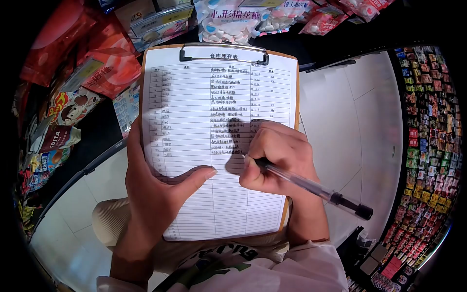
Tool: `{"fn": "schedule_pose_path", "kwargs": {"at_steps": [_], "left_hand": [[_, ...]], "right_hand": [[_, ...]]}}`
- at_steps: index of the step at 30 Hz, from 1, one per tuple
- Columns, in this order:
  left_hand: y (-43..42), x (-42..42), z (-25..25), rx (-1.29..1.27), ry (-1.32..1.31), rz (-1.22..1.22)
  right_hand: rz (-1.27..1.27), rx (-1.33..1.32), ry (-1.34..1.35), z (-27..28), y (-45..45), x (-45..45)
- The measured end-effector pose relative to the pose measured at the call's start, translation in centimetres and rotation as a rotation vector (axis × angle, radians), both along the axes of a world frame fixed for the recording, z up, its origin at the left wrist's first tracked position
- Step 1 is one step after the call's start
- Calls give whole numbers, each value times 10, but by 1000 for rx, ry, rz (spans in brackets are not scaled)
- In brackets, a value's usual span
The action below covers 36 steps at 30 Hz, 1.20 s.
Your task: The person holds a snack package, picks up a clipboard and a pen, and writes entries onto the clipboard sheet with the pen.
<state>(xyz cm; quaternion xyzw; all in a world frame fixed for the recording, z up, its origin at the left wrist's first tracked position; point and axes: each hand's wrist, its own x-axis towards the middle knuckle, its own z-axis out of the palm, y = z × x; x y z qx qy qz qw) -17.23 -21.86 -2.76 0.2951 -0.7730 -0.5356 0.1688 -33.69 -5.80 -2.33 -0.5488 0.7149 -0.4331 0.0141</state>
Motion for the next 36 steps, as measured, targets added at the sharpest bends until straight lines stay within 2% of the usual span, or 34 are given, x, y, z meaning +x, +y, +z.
{"fn": "schedule_pose_path", "kwargs": {"at_steps": [16,28,36], "left_hand": [[0,0,-1,-18,-1,7],[-2,0,4,-1,-14,3],[-3,-2,7,10,-11,-26]], "right_hand": [[-16,5,22,2,-1,0],[-13,-56,-74,0,-1,1],[-96,-485,-189,-11,15,-3]]}}
